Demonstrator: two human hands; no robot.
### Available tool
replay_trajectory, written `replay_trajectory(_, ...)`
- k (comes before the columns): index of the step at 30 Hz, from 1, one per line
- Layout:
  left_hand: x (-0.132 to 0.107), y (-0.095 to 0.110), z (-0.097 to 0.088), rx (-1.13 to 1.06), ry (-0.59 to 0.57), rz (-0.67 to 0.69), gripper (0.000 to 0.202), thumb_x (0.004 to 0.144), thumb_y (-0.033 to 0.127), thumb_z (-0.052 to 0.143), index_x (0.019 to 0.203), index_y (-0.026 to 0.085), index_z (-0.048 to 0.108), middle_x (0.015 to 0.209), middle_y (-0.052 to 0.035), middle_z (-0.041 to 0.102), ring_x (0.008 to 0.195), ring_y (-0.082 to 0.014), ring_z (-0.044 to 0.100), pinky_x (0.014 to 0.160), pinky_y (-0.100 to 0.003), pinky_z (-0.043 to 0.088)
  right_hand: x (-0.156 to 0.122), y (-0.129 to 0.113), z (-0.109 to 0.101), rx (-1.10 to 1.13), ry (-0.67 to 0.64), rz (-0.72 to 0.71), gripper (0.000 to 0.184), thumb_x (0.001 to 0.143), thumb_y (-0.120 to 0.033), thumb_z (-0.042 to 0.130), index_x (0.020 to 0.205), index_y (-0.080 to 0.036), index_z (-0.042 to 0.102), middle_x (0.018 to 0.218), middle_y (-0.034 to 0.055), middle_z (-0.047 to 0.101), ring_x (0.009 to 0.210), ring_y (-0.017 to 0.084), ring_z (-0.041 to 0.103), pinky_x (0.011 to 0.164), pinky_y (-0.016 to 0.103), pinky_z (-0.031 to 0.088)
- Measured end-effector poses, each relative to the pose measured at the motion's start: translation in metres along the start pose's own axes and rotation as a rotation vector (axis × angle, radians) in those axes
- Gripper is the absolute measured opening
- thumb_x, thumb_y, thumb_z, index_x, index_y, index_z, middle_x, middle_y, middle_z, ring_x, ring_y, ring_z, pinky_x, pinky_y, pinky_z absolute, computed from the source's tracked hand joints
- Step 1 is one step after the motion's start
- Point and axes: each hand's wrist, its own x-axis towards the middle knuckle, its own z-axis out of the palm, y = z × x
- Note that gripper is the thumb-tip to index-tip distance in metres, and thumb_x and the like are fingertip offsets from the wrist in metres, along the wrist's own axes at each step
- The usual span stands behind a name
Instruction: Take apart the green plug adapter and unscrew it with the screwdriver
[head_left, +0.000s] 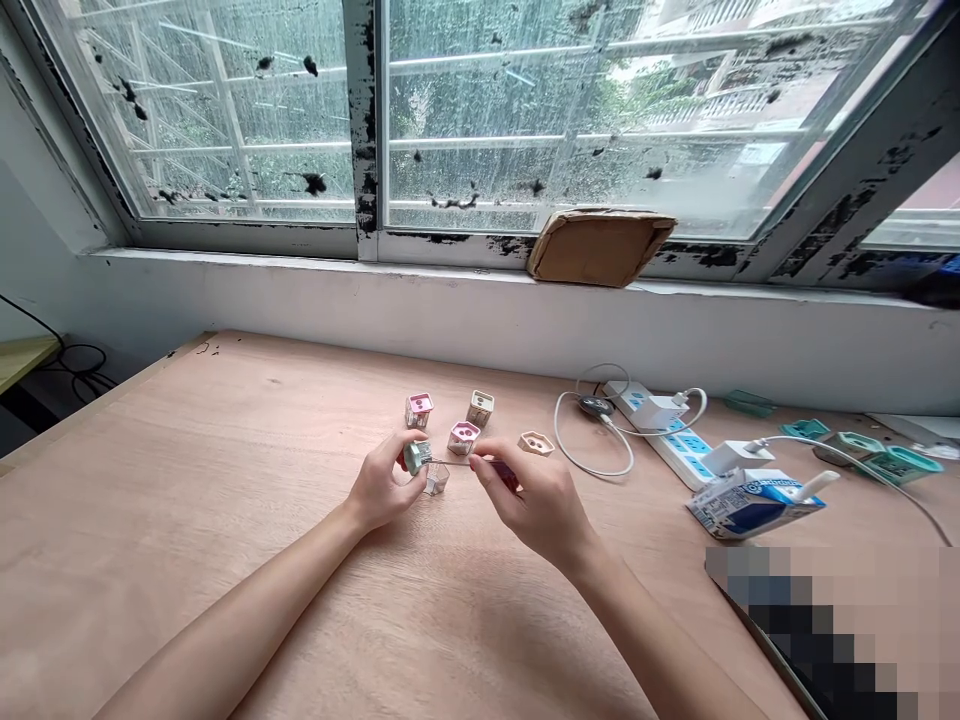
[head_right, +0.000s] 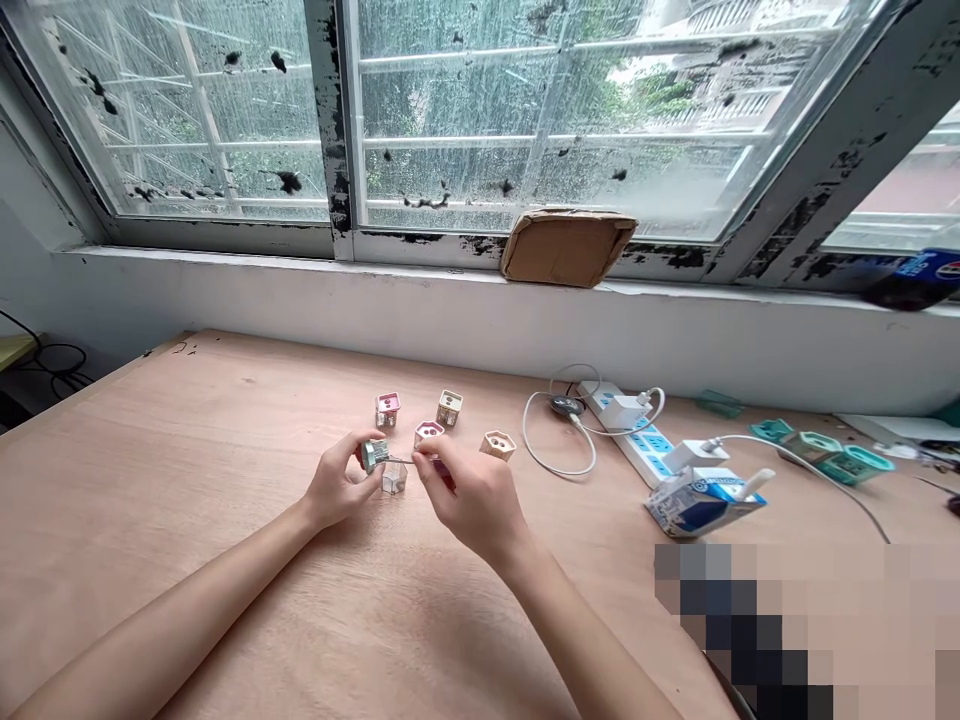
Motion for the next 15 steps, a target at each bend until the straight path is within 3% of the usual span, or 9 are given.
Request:
replay_trajectory(5, -0.0012, -0.0003, 0.0016, 0.022, -0.017, 0.038, 0.036, 0.081, 0.015, 0.061, 0.116, 0.021, 0.056, 0.094, -0.0025, 0.067, 0.074, -0.0135, 0.06, 0.071, -0.027, 0.051, 0.0, -0.0046, -0.0031, -0.015, -0.02, -0.113, 0.01, 0.096, -0.016, 0.05, 0.098, -0.02, 0.059, 0.061, -0.0031, 0.06, 0.048, 0.011, 0.054, 0.053, 0.024, 0.038)
replay_trajectory(15, -0.0035, -0.0043, 0.0031, 0.049, -0.032, 0.062, 0.035, 0.082, 0.017, 0.062, 0.116, 0.021, 0.057, 0.096, -0.003, 0.068, 0.076, -0.0143, 0.062, 0.073, -0.028, 0.053, 0.0008, -0.0041, -0.0068, 0.031, -0.079, -0.124, 0.014, 0.095, -0.012, 0.048, 0.104, -0.02, 0.055, 0.072, -0.0001, 0.066, 0.053, 0.013, 0.057, 0.056, 0.026, 0.041)
